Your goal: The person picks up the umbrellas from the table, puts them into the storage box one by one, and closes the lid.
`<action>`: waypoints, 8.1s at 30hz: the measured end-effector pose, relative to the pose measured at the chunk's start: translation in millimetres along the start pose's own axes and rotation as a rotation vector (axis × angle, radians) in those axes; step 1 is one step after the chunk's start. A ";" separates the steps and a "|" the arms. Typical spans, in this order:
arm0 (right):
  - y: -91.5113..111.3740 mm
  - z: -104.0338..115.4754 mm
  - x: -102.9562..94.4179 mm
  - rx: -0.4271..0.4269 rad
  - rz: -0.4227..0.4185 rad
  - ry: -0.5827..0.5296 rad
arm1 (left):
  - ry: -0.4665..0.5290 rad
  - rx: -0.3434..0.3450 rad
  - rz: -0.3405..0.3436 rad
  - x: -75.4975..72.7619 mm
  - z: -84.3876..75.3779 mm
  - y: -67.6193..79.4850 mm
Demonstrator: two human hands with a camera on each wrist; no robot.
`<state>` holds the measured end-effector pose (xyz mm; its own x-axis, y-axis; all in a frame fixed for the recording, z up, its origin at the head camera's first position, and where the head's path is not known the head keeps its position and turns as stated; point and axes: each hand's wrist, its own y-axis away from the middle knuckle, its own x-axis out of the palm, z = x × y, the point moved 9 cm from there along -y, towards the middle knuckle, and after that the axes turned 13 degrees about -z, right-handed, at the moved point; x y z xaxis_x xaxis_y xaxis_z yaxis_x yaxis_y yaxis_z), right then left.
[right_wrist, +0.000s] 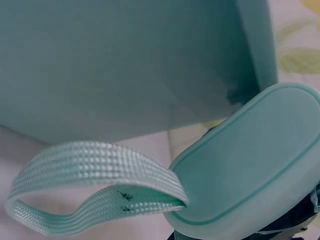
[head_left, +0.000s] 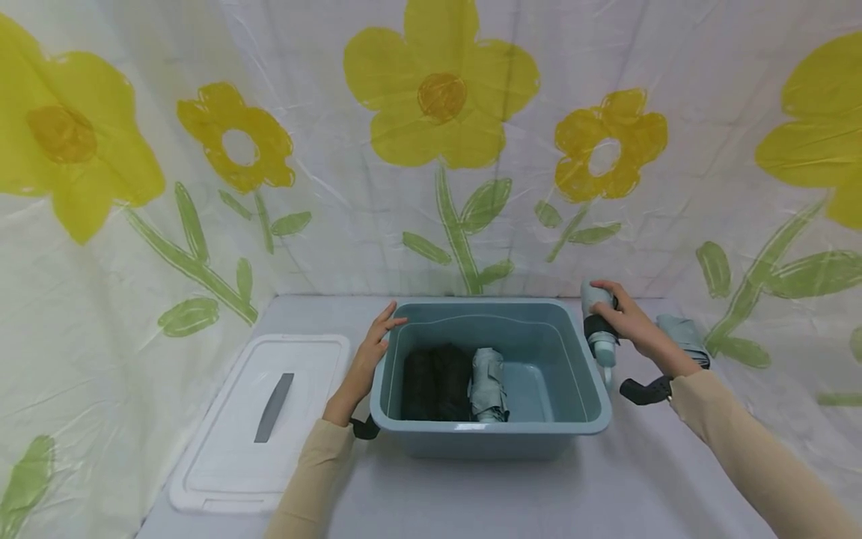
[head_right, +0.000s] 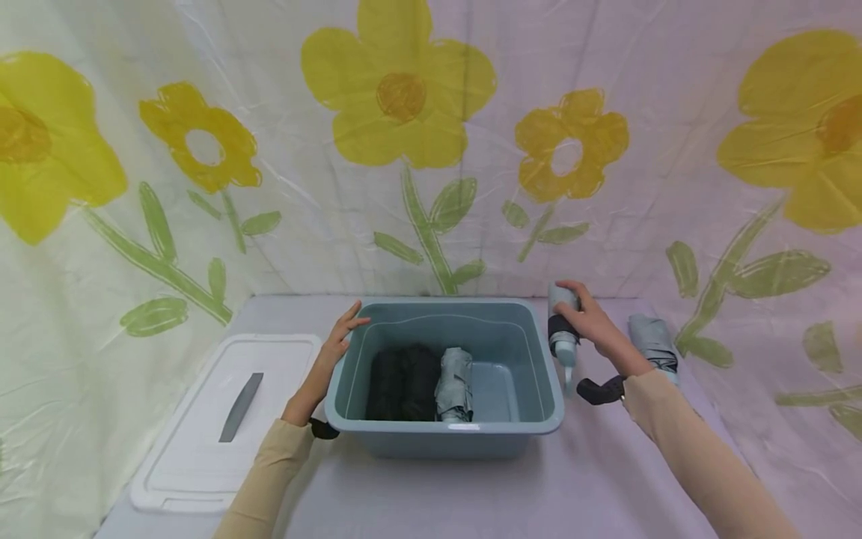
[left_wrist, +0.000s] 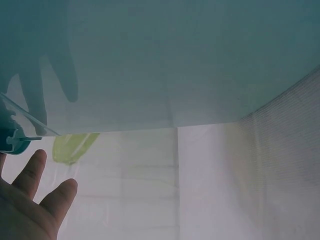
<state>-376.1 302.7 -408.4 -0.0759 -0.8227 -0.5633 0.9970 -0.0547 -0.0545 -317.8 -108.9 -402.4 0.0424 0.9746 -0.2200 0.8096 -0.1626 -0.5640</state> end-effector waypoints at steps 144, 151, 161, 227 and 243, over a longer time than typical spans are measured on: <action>50.3 32.5 152.0 0.342 0.548 -0.122 | -0.013 0.036 -0.002 0.3 1.3 0.5; 48.6 33.3 157.4 0.291 0.568 -0.004 | 0.006 0.018 -0.006 -0.4 -1.4 1.0; 48.5 34.6 163.6 0.276 0.618 0.070 | 0.008 0.029 -0.007 1.2 -2.6 0.7; 43.6 87.9 124.6 -0.243 0.585 0.277 | 0.013 -0.005 -0.010 0.3 13.1 3.7; 33.1 122.2 63.4 -0.472 0.125 0.181 | -0.010 -0.005 -0.008 1.1 -2.8 1.9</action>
<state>-346.2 179.6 -345.2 0.0005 -0.6932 -0.7208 0.8869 0.3333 -0.3199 -314.6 -107.7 -401.4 0.0299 0.9743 -0.2233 0.8127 -0.1537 -0.5620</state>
